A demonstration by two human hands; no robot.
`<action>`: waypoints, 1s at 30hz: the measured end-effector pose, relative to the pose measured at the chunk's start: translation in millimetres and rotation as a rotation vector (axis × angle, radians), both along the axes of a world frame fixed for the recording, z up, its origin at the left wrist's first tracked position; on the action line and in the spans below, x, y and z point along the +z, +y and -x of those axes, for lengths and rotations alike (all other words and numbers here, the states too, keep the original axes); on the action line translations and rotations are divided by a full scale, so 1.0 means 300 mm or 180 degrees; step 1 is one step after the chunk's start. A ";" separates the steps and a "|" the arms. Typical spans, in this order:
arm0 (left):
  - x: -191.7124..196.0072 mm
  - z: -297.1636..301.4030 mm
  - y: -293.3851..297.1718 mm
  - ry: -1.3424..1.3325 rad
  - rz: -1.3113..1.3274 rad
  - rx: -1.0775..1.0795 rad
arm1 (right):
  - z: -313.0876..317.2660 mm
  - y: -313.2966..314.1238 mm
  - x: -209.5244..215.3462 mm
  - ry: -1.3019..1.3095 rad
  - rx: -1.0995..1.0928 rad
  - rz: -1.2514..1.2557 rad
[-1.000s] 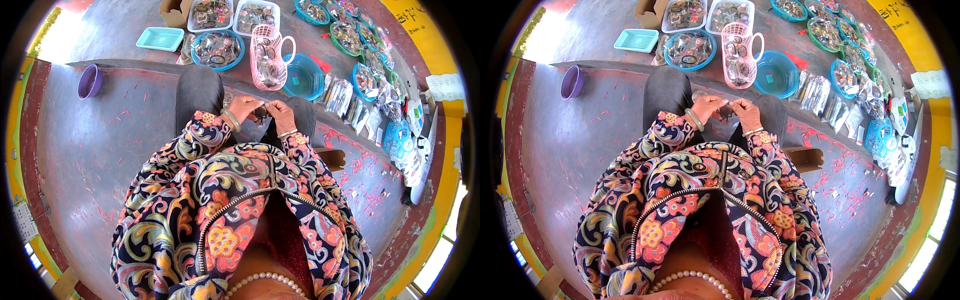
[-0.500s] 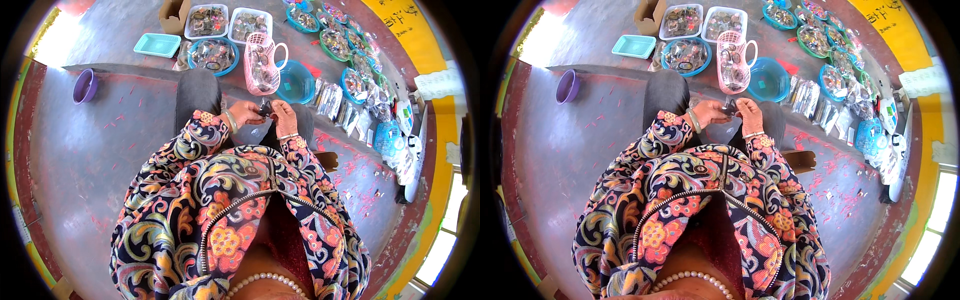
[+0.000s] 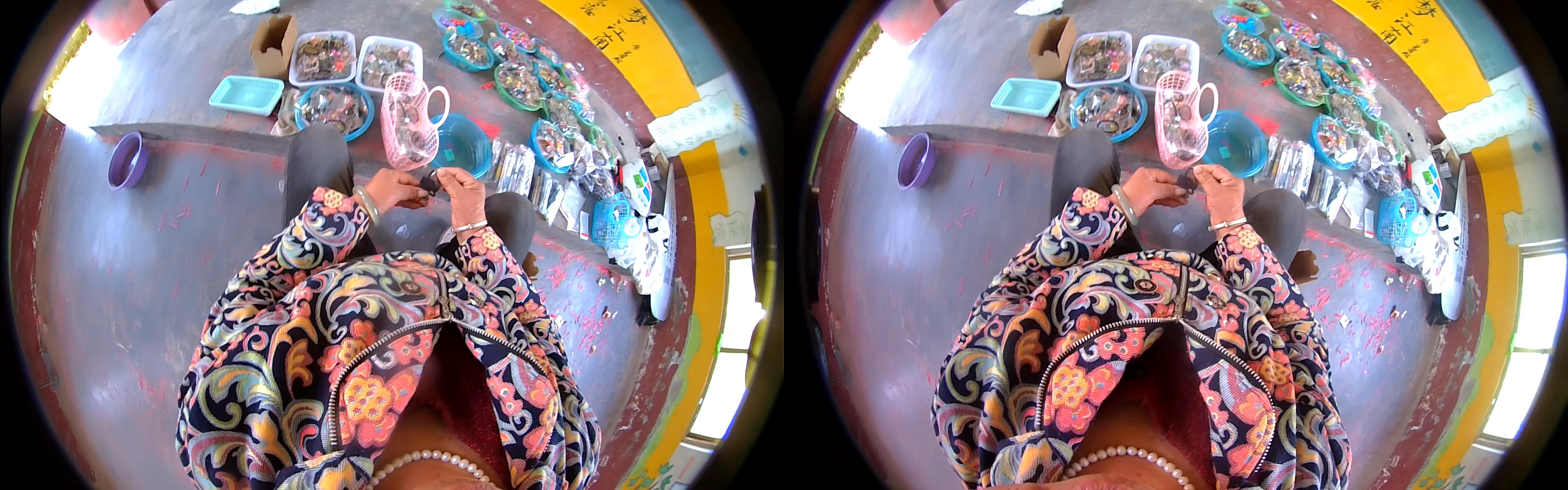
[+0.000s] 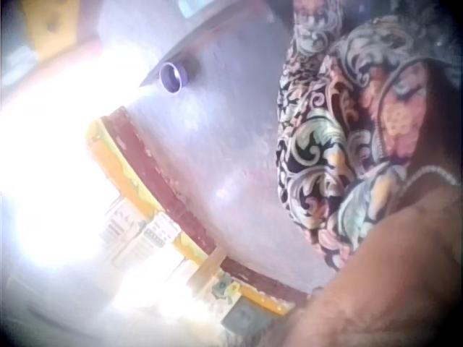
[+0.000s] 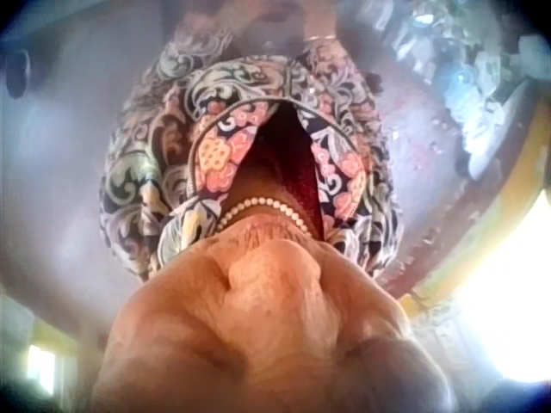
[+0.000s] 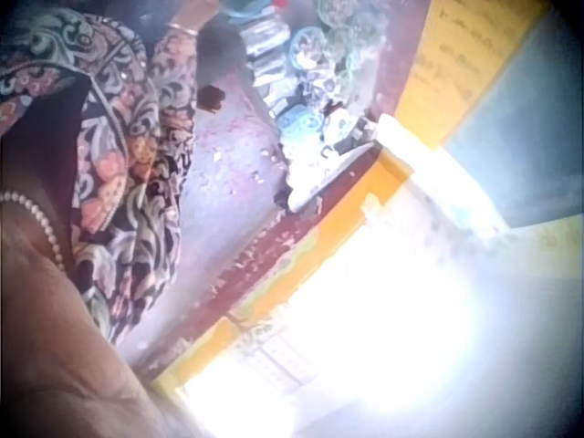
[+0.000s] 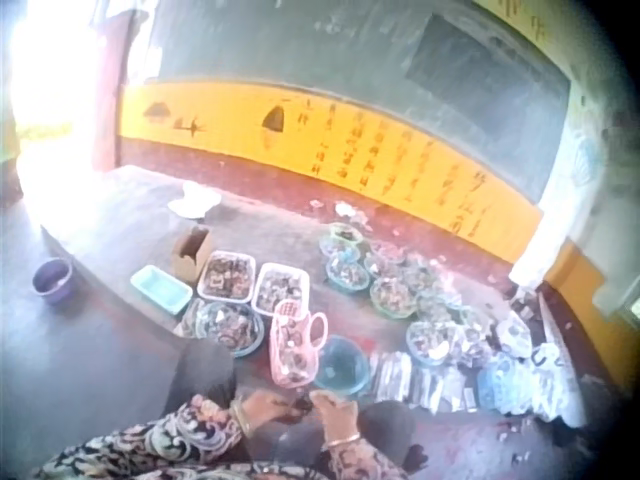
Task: The person sits on the floor and sorts small trinkets from a pink basket into clear plastic bags. They handle the items one by one, placing them into bags and arranging the filled bags on the floor.
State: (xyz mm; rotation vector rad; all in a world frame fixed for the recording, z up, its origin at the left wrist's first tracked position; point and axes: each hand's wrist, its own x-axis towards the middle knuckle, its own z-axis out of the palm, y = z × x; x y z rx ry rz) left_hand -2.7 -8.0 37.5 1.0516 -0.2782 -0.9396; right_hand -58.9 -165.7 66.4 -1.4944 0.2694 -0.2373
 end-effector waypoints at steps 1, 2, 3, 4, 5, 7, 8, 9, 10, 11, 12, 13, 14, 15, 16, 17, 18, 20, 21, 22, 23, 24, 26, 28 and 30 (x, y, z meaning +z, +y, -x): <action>0.012 0.001 -0.002 -0.0044 0.0036 0.0082 | -0.009 -0.006 0.019 -0.0033 -0.0010 0.0363; 0.019 0.004 -0.007 -0.0087 0.0074 0.0165 | -0.012 -0.006 0.036 -0.0147 -0.0066 0.0518; 0.028 0.003 -0.005 -0.0133 0.0108 0.0264 | -0.022 0.000 0.057 -0.0234 0.0019 0.0690; 0.032 -0.004 -0.011 -0.0196 -0.0085 0.0273 | -0.024 -0.003 0.068 -0.0316 0.0040 0.0645; 0.035 -0.006 -0.015 -0.0268 0.0026 0.0344 | -0.025 -0.004 0.079 -0.0398 0.0063 0.0603; 0.057 -0.001 0.003 -0.0411 0.0186 0.0501 | -0.029 0.033 0.140 -0.0186 0.0224 -0.0520; 0.061 -0.010 0.014 -0.0455 -0.0038 0.0438 | -0.031 0.031 0.152 -0.0136 0.0393 -0.0789; 0.079 -0.006 0.017 -0.0431 0.0016 0.0429 | -0.026 0.038 0.181 -0.0096 0.0512 -0.0854; 0.103 0.001 0.017 -0.0405 0.0073 0.0420 | -0.032 0.024 0.185 -0.0047 0.0607 -0.0884; 0.122 0.007 0.014 -0.0378 0.0133 0.0410 | -0.039 0.008 0.187 0.0003 0.0702 -0.0911; 0.137 0.009 0.013 -0.0612 0.0078 0.0369 | -0.044 -0.002 0.182 0.0009 0.0731 -0.0893; 0.156 0.008 0.014 -0.0620 -0.0063 0.0308 | -0.047 -0.010 0.177 0.0017 0.0759 -0.0874; 0.180 0.005 0.016 -0.0628 -0.0205 0.0246 | -0.055 -0.019 0.179 0.0024 0.0783 -0.0854; 0.198 0.006 0.009 -0.0619 -0.0317 0.0161 | -0.056 -0.033 0.187 -0.0121 0.0815 -0.0725; 0.213 0.002 -0.002 -0.0671 -0.0462 0.0115 | -0.055 -0.047 0.201 -0.0266 0.0841 -0.0594; 0.237 -0.001 -0.011 -0.0732 -0.0475 0.0139 | -0.055 -0.059 0.218 -0.0411 0.0860 -0.0462; 0.268 0.003 -0.023 -0.0787 -0.0470 0.0171 | -0.050 -0.066 0.247 -0.0446 0.0859 -0.0562; 0.297 -0.013 -0.054 -0.0845 -0.0457 0.0256 | -0.058 -0.095 0.285 -0.0576 0.0810 -0.0678; 0.311 -0.023 -0.065 -0.0844 -0.0383 0.0325 | -0.067 -0.102 0.306 -0.0652 0.0814 -0.0747; 0.330 -0.030 -0.076 -0.0844 -0.0311 0.0396 | -0.070 -0.108 0.339 -0.0627 0.0884 -0.0823; 0.353 -0.037 -0.084 -0.0843 -0.0242 0.0470 | -0.079 -0.114 0.356 -0.0740 0.0841 -0.0630; 0.384 -0.033 -0.098 -0.0801 -0.0195 0.0475 | -0.087 -0.122 0.368 -0.0822 0.0788 -0.0412; 0.415 -0.071 -0.127 -0.0786 -0.0291 0.0629 | -0.122 -0.162 0.391 -0.0549 0.0822 0.0076; 0.420 -0.108 -0.132 -0.0278 -0.0218 0.0898 | -0.159 -0.188 0.460 -0.0493 0.0751 -0.0469; 0.406 -0.168 -0.143 0.0167 0.0309 0.1024 | -0.216 -0.239 0.454 -0.0445 0.0908 -0.0446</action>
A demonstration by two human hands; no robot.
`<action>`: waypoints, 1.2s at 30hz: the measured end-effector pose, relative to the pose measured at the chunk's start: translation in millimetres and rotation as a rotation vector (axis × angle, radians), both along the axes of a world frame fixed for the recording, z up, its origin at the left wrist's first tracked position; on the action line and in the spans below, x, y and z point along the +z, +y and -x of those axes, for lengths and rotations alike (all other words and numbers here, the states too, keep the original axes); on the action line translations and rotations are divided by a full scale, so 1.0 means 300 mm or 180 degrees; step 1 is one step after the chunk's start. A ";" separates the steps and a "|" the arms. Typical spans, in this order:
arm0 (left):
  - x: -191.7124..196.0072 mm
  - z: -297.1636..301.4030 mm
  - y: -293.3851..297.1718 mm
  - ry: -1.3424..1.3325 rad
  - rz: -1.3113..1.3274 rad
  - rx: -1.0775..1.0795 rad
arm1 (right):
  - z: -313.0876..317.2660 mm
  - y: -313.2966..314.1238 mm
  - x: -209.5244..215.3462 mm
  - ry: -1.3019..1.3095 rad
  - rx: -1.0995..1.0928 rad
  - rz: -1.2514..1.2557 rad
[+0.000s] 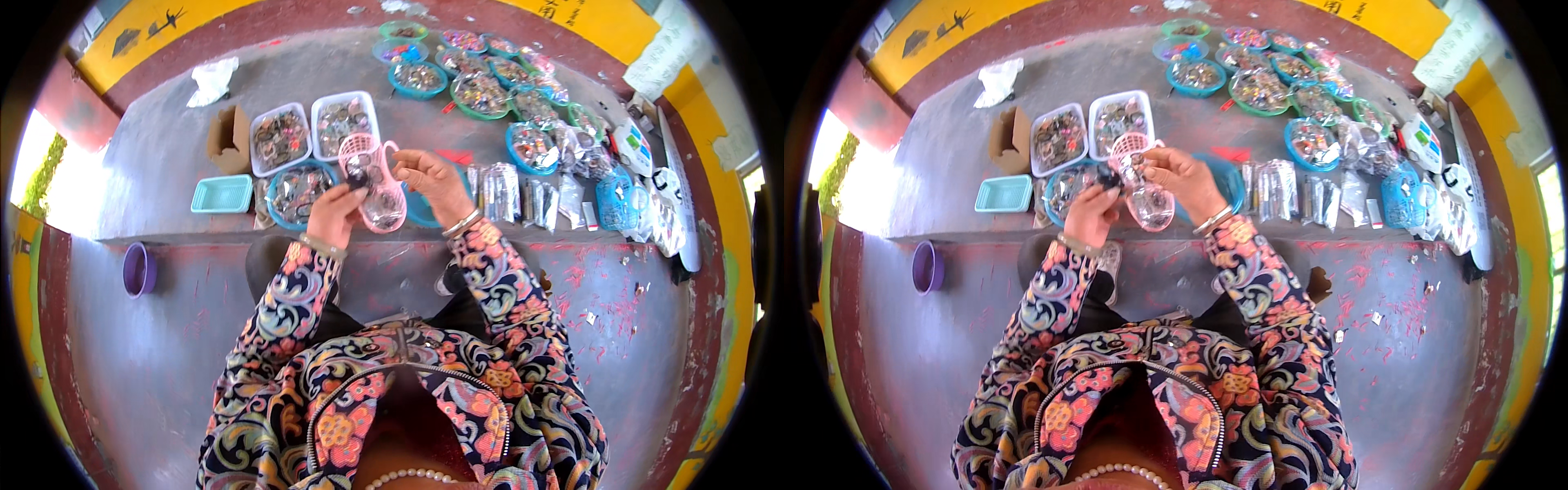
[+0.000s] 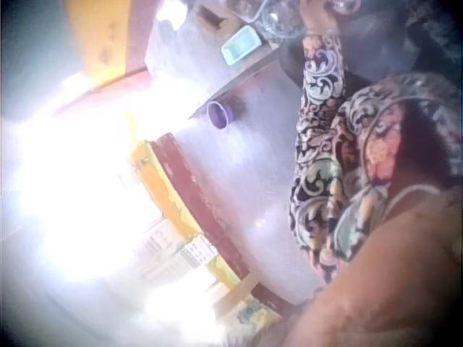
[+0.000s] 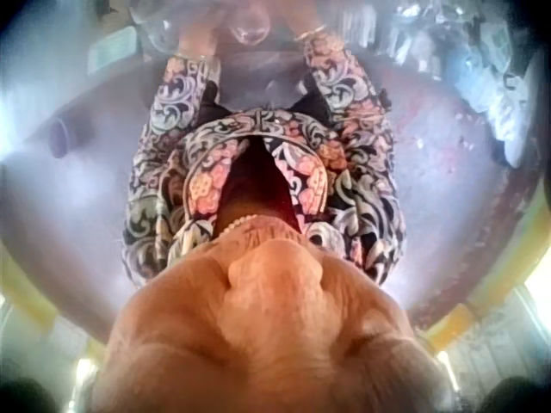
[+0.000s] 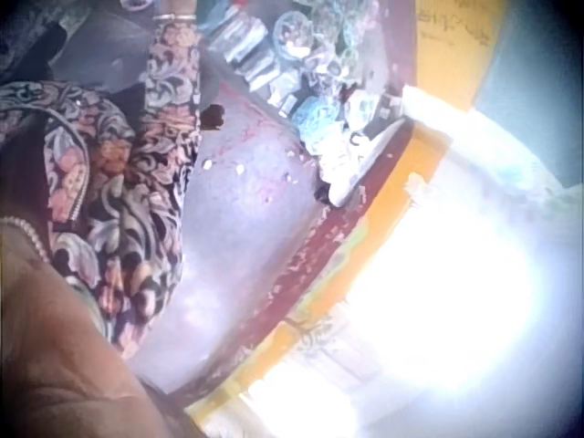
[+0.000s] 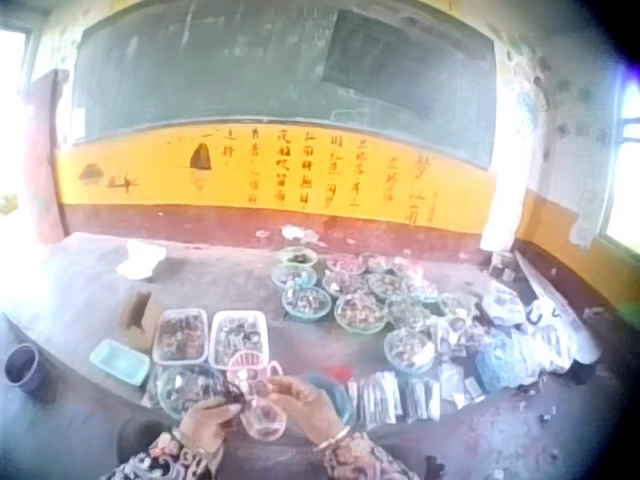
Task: The person sits on the floor and sorts small trinkets from a pink basket into clear plastic bags. They handle the items one by one, placing them into bags and arranging the filled bags on the floor.
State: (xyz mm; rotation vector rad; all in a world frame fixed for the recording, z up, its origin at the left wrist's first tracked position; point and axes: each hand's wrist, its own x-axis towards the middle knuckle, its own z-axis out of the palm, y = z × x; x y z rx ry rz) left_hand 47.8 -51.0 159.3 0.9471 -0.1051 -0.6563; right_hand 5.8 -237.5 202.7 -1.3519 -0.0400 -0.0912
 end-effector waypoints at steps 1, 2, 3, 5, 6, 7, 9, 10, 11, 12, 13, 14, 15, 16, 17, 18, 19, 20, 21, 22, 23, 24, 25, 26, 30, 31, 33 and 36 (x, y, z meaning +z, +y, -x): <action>-0.018 -0.031 -0.001 0.0029 0.0150 0.0079 | -0.024 -0.008 -0.026 -0.0030 0.0217 0.0259; -0.031 -0.058 -0.003 0.0039 0.0166 0.0075 | -0.029 -0.004 -0.046 0.0059 0.0127 0.0651; -0.011 -0.070 -0.010 0.0041 0.0180 0.0079 | -0.042 0.013 -0.060 0.0071 0.0129 0.0795; 0.005 -0.070 -0.044 0.0197 0.0208 -0.0076 | -0.054 0.030 -0.096 0.0095 0.0088 0.1149; 0.009 -0.080 -0.065 0.0181 0.0216 -0.0072 | -0.070 0.032 -0.111 0.0179 0.0002 0.1084; 0.013 -0.090 -0.083 0.0166 0.0224 -0.0067 | -0.085 0.031 -0.118 0.0177 -0.0068 0.0917; -0.004 -0.117 -0.091 0.0202 0.0247 -0.0027 | -0.101 0.029 -0.139 0.0154 -0.0202 0.0560; -0.016 -0.127 -0.087 0.0210 0.0246 0.0001 | -0.100 0.029 -0.145 0.0253 -0.0326 0.0392; -0.028 -0.138 -0.070 -0.0162 -0.0059 0.0271 | -0.091 0.025 -0.147 0.0405 -0.0487 0.0397; -0.027 -0.177 -0.061 -0.0535 -0.0331 0.0500 | -0.097 0.000 -0.129 0.0557 -0.0685 0.0437; -0.035 -0.212 -0.038 -0.0932 -0.0618 0.0759 | -0.110 -0.025 -0.131 0.0684 -0.0850 0.0466; -0.045 -0.244 -0.005 -0.1529 -0.1841 0.1016 | -0.126 -0.054 -0.154 0.0635 -0.0860 0.0765; -0.063 -0.266 0.013 -0.1873 -0.2371 0.1061 | -0.142 -0.060 -0.161 0.0701 -0.0802 0.0907; -0.086 -0.282 0.029 -0.2213 -0.2906 0.1099 | -0.150 -0.060 -0.166 0.0764 -0.0741 0.1050; -0.104 -0.295 0.041 -0.2546 -0.3445 0.1132 | -0.162 -0.055 -0.171 0.0821 -0.0677 0.1196; -0.093 -0.284 0.043 -0.2801 -0.3774 0.0942 | -0.159 -0.037 -0.186 0.0811 -0.0562 0.1193; -0.081 -0.264 0.042 -0.3148 -0.4267 0.0831 | -0.158 -0.014 -0.198 0.0885 -0.0517 0.1202; -0.063 -0.251 0.045 -0.2897 -0.4681 0.0279 | -0.158 0.013 -0.208 0.0957 -0.0469 0.1213; -0.040 -0.249 0.039 -0.2625 -0.5031 -0.0271 | -0.166 0.028 -0.217 0.1021 -0.0434 0.1252; -0.049 -0.252 0.041 -0.2509 -0.5137 -0.0604 | -0.183 0.039 -0.224 0.1024 -0.0393 0.1290; -0.064 -0.256 0.045 -0.2387 -0.5232 -0.0939 | -0.195 0.052 -0.220 0.1036 -0.0397 0.1397; -0.076 -0.258 0.053 -0.2253 -0.5348 -0.1266 | -0.209 0.066 -0.212 0.1034 -0.0384 0.1479; -0.091 -0.258 0.063 -0.2198 -0.5333 -0.1237 | -0.222 0.076 -0.209 0.1032 -0.0371 0.1559; -0.108 -0.256 0.074 -0.2144 -0.5319 -0.1210 | -0.237 0.078 -0.231 0.0884 -0.0329 0.1937; -0.141 -0.260 0.085 -0.2215 -0.5153 -0.1086 | -0.292 0.113 -0.246 0.0249 -0.0800 0.4159; -0.149 -0.258 0.086 -0.2220 -0.5132 -0.1079 | -0.298 0.120 -0.263 0.0326 -0.0715 0.4259; -0.157 -0.259 0.089 -0.2238 -0.5091 -0.1057 | -0.309 0.132 -0.295 0.0472 -0.0550 0.4454; -0.154 -0.260 0.096 -0.2235 -0.5037 -0.1059 | -0.304 0.101 -0.250 0.0403 -0.0548 0.4124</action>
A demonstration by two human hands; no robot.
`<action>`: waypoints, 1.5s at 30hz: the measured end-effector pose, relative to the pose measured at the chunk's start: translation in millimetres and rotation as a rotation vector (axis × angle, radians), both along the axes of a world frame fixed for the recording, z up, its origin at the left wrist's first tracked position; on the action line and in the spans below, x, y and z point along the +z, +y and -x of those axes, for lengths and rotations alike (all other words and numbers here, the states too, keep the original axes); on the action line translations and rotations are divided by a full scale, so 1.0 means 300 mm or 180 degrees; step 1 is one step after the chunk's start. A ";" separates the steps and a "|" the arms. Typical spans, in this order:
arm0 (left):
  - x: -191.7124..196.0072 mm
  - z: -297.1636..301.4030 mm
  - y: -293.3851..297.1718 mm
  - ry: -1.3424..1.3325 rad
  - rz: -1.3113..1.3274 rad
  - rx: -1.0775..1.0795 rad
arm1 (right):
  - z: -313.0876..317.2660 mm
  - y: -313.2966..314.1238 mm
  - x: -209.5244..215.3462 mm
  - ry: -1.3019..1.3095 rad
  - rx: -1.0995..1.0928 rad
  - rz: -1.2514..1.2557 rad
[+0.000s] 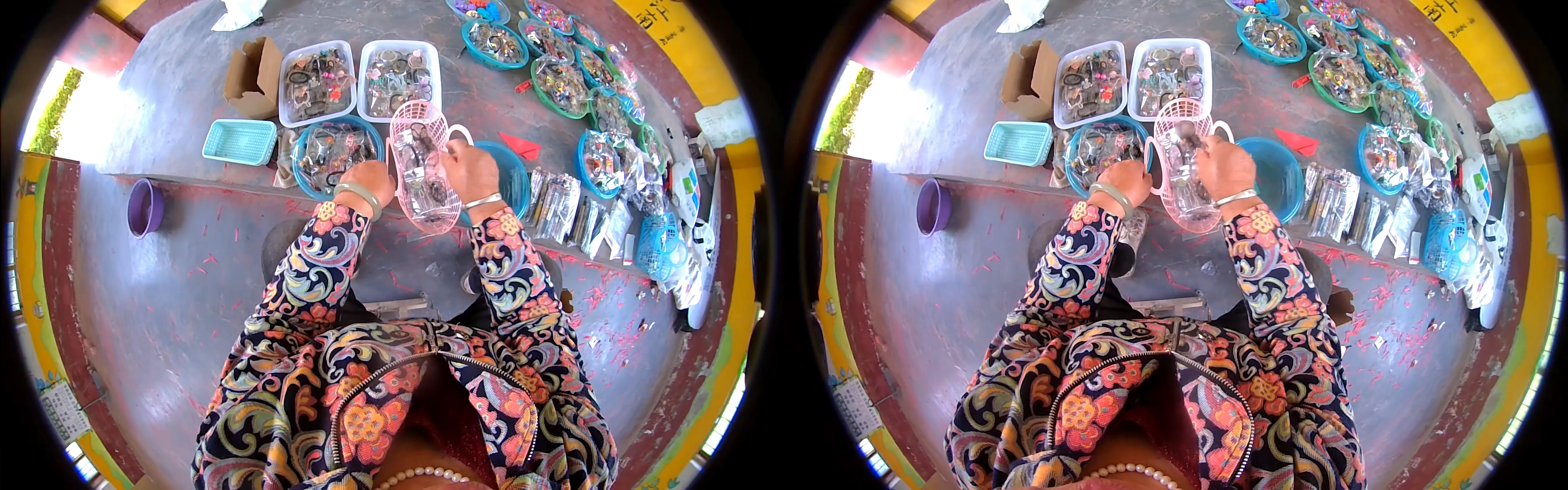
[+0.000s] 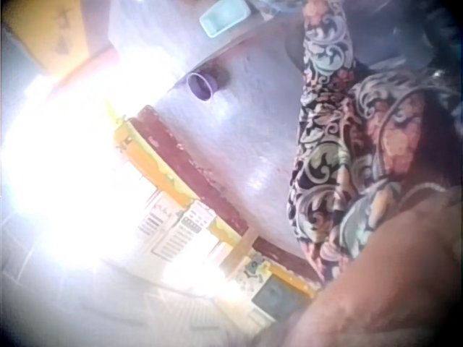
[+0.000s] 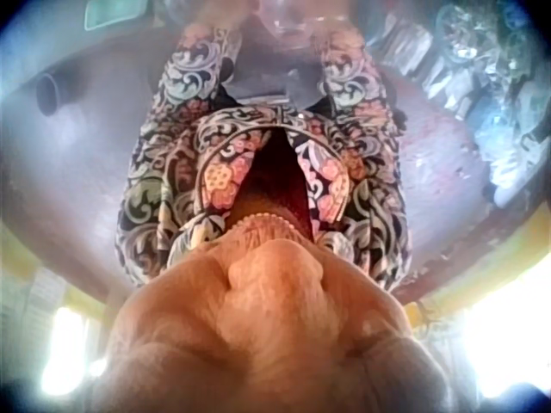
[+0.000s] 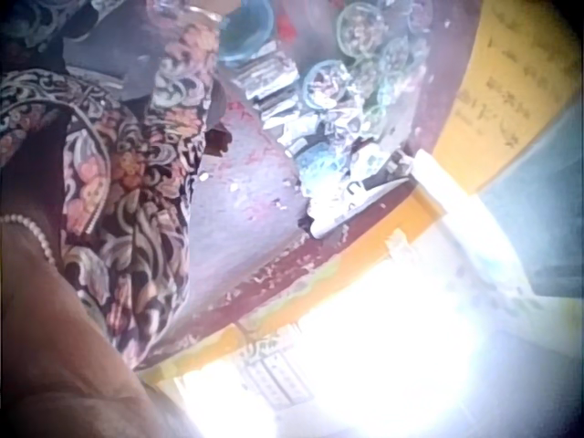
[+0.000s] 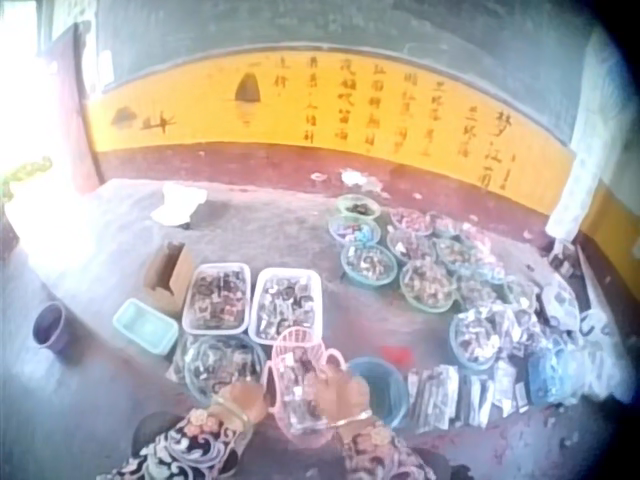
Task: The person sits on the floor and sorts small trinkets from a pink basket into clear plastic bags. They handle the items one by one, placing them into bags and arranging the filled bags on the floor.
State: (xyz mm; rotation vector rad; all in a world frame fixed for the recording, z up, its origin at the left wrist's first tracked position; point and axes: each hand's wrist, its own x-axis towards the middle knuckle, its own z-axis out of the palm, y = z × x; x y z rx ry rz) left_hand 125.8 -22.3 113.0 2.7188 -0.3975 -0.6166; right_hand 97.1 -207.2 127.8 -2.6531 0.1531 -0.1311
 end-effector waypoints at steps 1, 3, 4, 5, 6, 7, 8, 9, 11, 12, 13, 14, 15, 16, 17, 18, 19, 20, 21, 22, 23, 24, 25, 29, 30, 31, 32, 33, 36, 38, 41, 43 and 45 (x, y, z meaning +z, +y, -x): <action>0.002 0.000 -0.001 0.0007 -0.0007 -0.0022 | 0.007 -0.018 0.017 -0.0007 0.0012 -0.0112; 0.005 -0.001 0.001 0.0012 -0.0047 -0.0051 | 0.003 -0.063 0.002 0.0477 0.0134 0.0322; 0.002 -0.001 0.007 0.0017 -0.0067 -0.0002 | 0.004 -0.077 -0.004 0.0930 0.0280 0.0567; -0.003 0.000 0.015 0.0023 -0.0091 0.0050 | 0.004 -0.086 -0.013 0.1380 0.0430 0.0813; -0.009 0.001 0.024 0.0028 -0.0118 0.0105 | 0.005 -0.089 -0.035 0.1686 0.0442 0.0838; -0.009 0.000 0.016 0.0051 -0.0050 0.0062 | 0.012 -0.094 -0.056 0.1814 0.0232 0.0769; -0.010 -0.001 0.009 0.0074 0.0016 0.0020 | 0.016 -0.097 -0.090 0.1938 0.0023 0.0696; -0.014 -0.006 0.010 0.0090 0.0052 0.0001 | 0.015 -0.096 -0.134 0.2048 -0.0157 0.0601; -0.047 -0.015 0.020 -0.0004 0.0021 -0.0004 | 0.021 -0.099 -0.213 0.1776 -0.0362 0.0539; -0.057 -0.017 0.023 -0.0039 0.0013 -0.0018 | 0.032 -0.115 -0.246 0.1592 -0.0334 0.0514; -0.066 -0.020 0.026 -0.0053 -0.0055 0.0079 | 0.043 -0.136 -0.273 0.1409 -0.0311 0.0492; -0.056 -0.018 0.037 -0.0072 -0.0138 0.0198 | 0.046 -0.155 -0.292 0.1560 -0.0592 -0.0032; -0.046 -0.018 0.049 -0.0091 -0.0220 0.0314 | 0.049 -0.180 -0.308 0.1705 -0.0875 -0.0557; -0.034 -0.023 0.070 -0.0093 -0.0292 0.0384 | 0.055 -0.203 -0.327 0.1844 -0.1160 -0.1085; -0.038 -0.031 0.091 -0.0081 -0.0313 0.0481 | 0.072 -0.223 -0.341 0.1807 -0.1344 -0.1308; -0.040 -0.047 0.111 -0.0075 -0.0337 0.0577 | 0.090 -0.237 -0.347 0.1761 -0.1526 -0.1536; -0.043 -0.057 0.126 -0.0067 -0.0362 0.0674 | 0.106 -0.247 -0.357 0.1712 -0.1705 -0.1764; -0.049 -0.060 0.133 -0.0027 -0.0359 0.0702 | 0.116 -0.253 -0.368 0.1737 -0.1822 -0.1839; -0.086 -0.070 0.153 -0.0045 -0.0347 0.0595 | 0.110 -0.241 -0.369 0.1665 -0.1751 -0.1780; -0.133 -0.080 0.166 -0.0055 -0.0331 0.0469 | 0.110 -0.228 -0.366 0.1594 -0.1701 -0.1720; -0.179 -0.087 0.179 -0.0066 -0.0316 0.0346 | 0.108 -0.212 -0.363 0.1523 -0.1648 -0.1661; -0.164 -0.083 0.169 -0.0038 -0.0362 0.0296 | 0.106 -0.195 -0.343 0.1536 -0.1546 -0.1448; -0.148 -0.079 0.156 -0.0011 -0.0409 0.0249 | 0.107 -0.191 -0.365 0.1391 -0.1439 -0.1119; -0.060 -0.055 0.114 -0.0250 -0.0209 0.0413 | 0.132 -0.171 -0.412 0.0791 -0.1143 -0.0297; -0.035 -0.050 0.123 -0.0318 -0.0220 0.0513 | 0.129 -0.130 -0.366 0.0558 -0.1179 -0.0231; -0.015 -0.045 0.131 -0.0386 -0.0229 0.0610 | 0.124 -0.103 -0.341 0.0325 -0.1217 -0.0167; -0.002 -0.041 0.142 -0.0455 -0.0239 0.0707 | 0.112 -0.101 -0.365 0.0378 -0.1191 -0.0075; -0.011 -0.043 0.125 -0.0349 -0.0310 0.0601 | 0.116 -0.122 -0.385 0.0446 -0.1252 0.0060; -0.019 -0.046 0.108 -0.0193 -0.0455 0.0455 | 0.140 -0.146 -0.392 0.0844 -0.1293 -0.0805; -0.020 -0.041 0.112 -0.0254 -0.0403 0.0508 | 0.137 -0.128 -0.364 0.1099 -0.1100 -0.1624; -0.066 -0.052 0.092 -0.0262 -0.0230 0.0375 | 0.146 -0.169 -0.310 0.1850 -0.0977 -0.2129; -0.050 -0.057 0.111 -0.0218 -0.0232 0.0443 | 0.159 -0.194 -0.289 0.2426 -0.1079 -0.1975; -0.036 -0.050 0.126 -0.0182 -0.0226 0.0505 | 0.201 -0.230 -0.286 0.3119 -0.1139 -0.1508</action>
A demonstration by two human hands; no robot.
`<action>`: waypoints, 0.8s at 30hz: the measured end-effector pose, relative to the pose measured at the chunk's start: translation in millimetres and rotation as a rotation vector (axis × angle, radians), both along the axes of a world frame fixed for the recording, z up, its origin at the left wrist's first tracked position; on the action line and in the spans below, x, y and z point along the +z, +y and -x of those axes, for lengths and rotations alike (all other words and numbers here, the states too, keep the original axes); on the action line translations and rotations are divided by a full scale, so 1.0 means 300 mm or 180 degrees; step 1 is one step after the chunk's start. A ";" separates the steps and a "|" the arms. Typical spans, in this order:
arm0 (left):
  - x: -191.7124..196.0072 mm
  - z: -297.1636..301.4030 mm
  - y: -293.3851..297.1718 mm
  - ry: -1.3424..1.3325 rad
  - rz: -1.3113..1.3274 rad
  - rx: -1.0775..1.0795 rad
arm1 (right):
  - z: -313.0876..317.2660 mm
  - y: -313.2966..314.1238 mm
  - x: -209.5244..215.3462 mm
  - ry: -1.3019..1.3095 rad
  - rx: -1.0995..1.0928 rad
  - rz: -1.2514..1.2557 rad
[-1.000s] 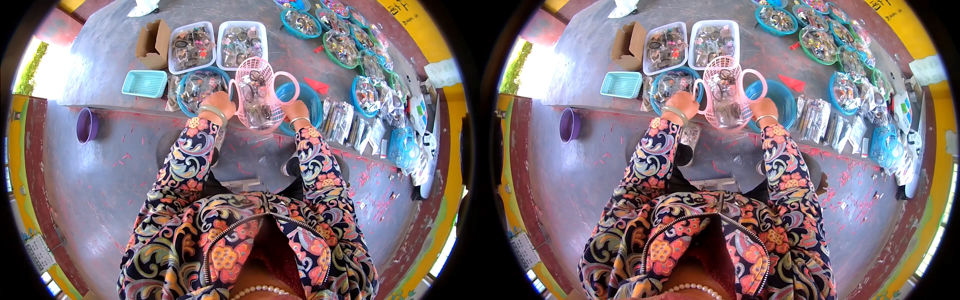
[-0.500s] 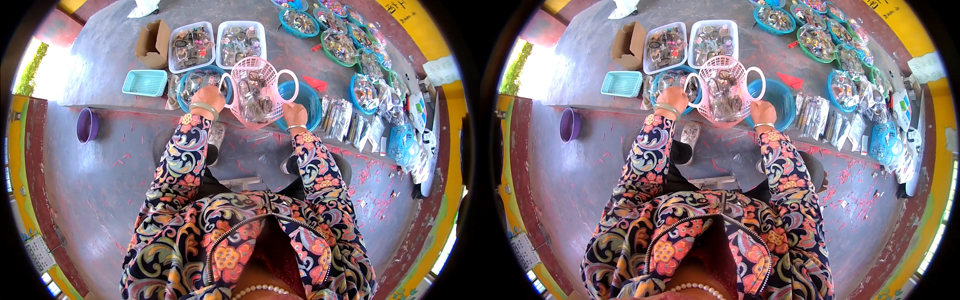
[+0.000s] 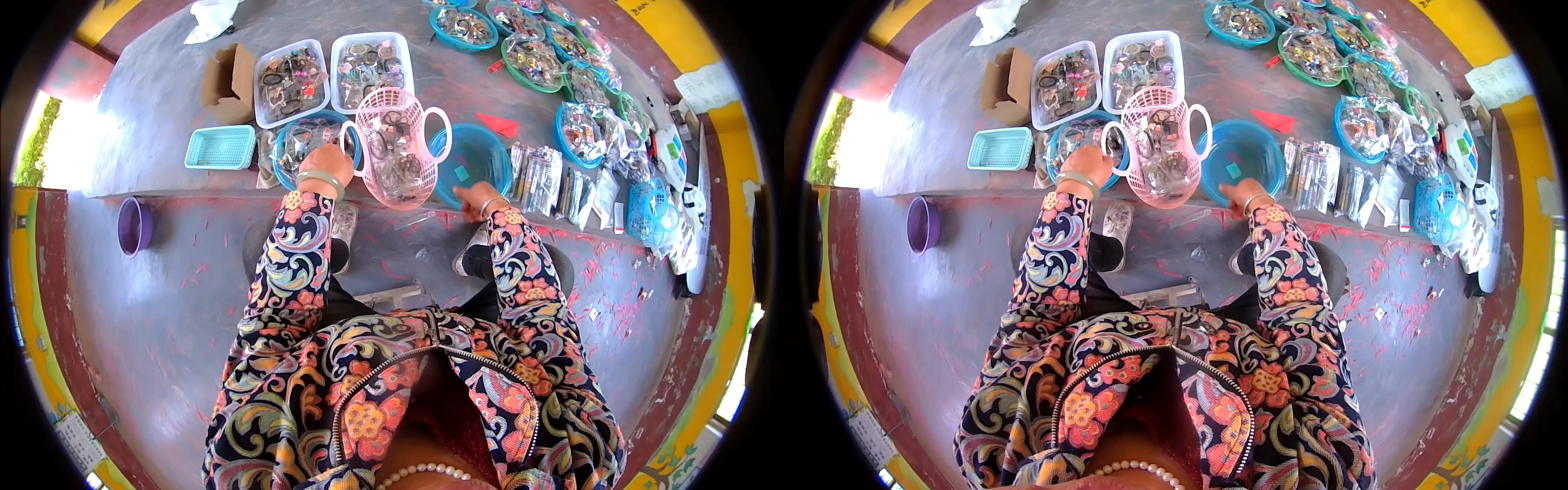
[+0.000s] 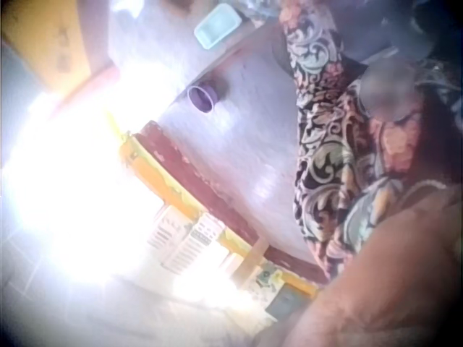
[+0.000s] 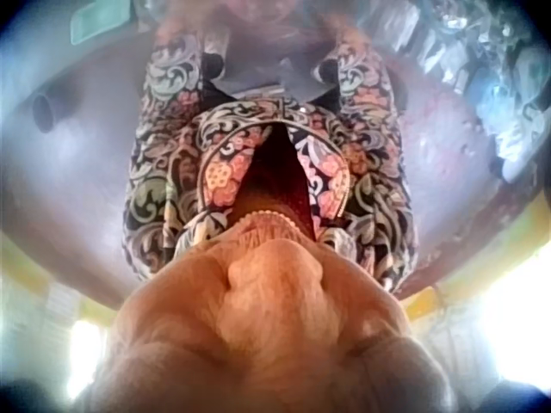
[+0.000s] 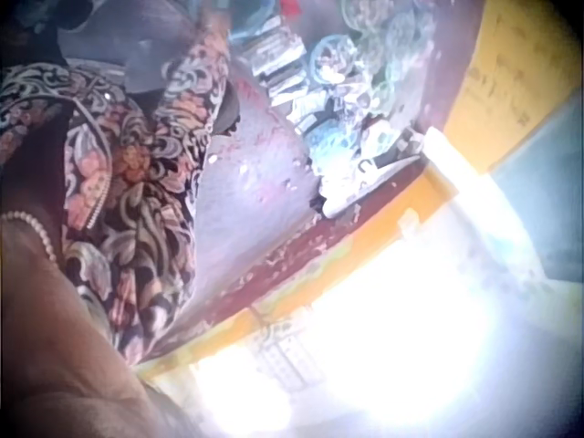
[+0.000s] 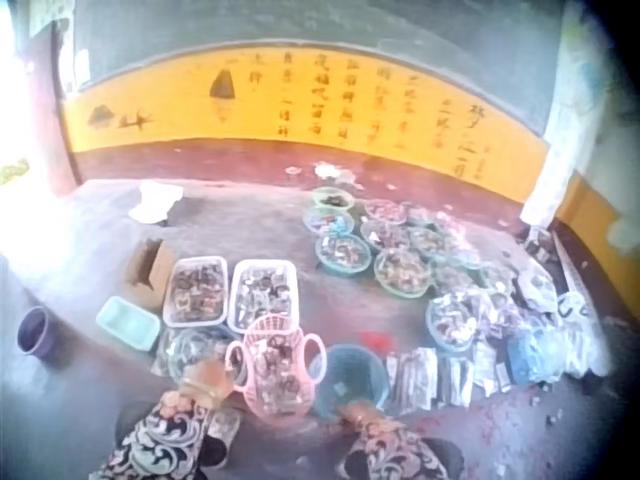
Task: The person sits on the floor and sorts small trinkets from a pink basket into clear plastic bags. They handle the items one by one, placing them into bags and arranging the filled bags on the floor.
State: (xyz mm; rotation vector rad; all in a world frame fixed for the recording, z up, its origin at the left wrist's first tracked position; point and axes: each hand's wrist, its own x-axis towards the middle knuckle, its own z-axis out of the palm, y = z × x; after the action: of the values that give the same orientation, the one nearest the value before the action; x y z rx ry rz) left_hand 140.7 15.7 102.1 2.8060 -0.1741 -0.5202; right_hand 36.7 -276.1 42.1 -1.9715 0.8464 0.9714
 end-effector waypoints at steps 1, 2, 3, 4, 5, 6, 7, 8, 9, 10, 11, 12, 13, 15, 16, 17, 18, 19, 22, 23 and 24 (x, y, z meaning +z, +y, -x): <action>0.000 -0.003 -0.008 -0.0002 0.0014 -0.0048 | 0.032 -0.025 -0.028 0.0346 -0.0146 -0.0030; 0.005 -0.005 -0.016 0.0057 -0.0050 -0.0069 | 0.066 -0.047 -0.077 0.0603 -0.0342 -0.0115; -0.013 -0.008 -0.079 0.0164 -0.0038 -0.0226 | 0.146 -0.116 -0.150 0.0899 -0.0683 -0.0140; 0.034 -0.006 -0.043 0.0171 -0.0186 -0.0115 | 0.134 -0.095 -0.196 0.1109 -0.0739 -0.0304; 0.051 -0.002 -0.028 0.0064 -0.0163 -0.0076 | 0.148 -0.075 -0.225 0.0857 -0.1402 -0.0640; 0.031 -0.006 -0.074 0.0046 -0.0076 -0.0173 | 0.226 -0.097 -0.249 0.0595 -0.2239 -0.0891; 0.043 -0.004 -0.068 -0.0018 -0.0081 -0.0118 | 0.237 -0.076 -0.263 0.0308 -0.2905 -0.1231; 0.055 -0.005 -0.062 -0.0081 -0.0084 -0.0064 | 0.230 -0.061 -0.279 0.0031 -0.3159 -0.1404; 0.070 -0.002 -0.042 -0.0294 -0.0001 -0.0063 | 0.215 -0.037 -0.284 -0.0248 -0.3386 -0.1594; 0.089 0.000 -0.024 -0.0355 0.0014 -0.0018 | 0.195 -0.020 -0.287 -0.0526 -0.3606 -0.1789; 0.104 0.005 -0.018 -0.0403 0.0050 -0.0002 | 0.183 -0.029 -0.333 -0.0565 -0.3835 -0.1882; 0.092 0.002 -0.040 -0.0411 0.0131 -0.0057 | 0.207 -0.054 -0.365 -0.0783 -0.3969 -0.1804; 0.069 -0.002 -0.062 -0.0389 0.0199 -0.0099 | 0.236 -0.080 -0.394 -0.1002 -0.4093 -0.1718; 0.077 -0.004 -0.033 -0.0370 0.0175 -0.0044 | 0.199 -0.049 -0.394 -0.1130 -0.4186 -0.1633; 0.088 -0.002 -0.009 -0.0365 0.0149 0.0022 | 0.168 -0.029 -0.375 -0.1073 -0.4231 -0.1554; 0.101 0.000 0.009 -0.0414 0.0190 0.0013 | 0.138 -0.007 -0.355 -0.1015 -0.4271 -0.1471; 0.066 -0.009 -0.039 -0.0343 0.0326 -0.0137 | 0.165 -0.044 -0.353 -0.1244 -0.4307 -0.1042; 0.070 -0.005 -0.036 -0.0399 0.0404 -0.0093 | 0.151 -0.025 -0.338 -0.1419 -0.4224 -0.0744; 0.122 0.025 -0.021 -0.0714 0.0456 -0.0257 | 0.117 0.050 -0.264 -0.1917 -0.3757 0.0028; 0.117 0.019 -0.017 -0.0613 0.0423 -0.0320 | 0.112 0.059 -0.238 -0.2058 -0.3614 0.0249; 0.120 0.019 -0.030 -0.0528 0.0405 -0.0407 | 0.110 0.050 -0.216 -0.2216 -0.3486 0.0481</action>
State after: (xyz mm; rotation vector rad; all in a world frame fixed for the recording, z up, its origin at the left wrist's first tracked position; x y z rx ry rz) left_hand 135.1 6.8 138.1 2.7238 -0.4082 -0.2919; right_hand 3.6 -261.1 -22.8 -1.4080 1.3252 -0.3936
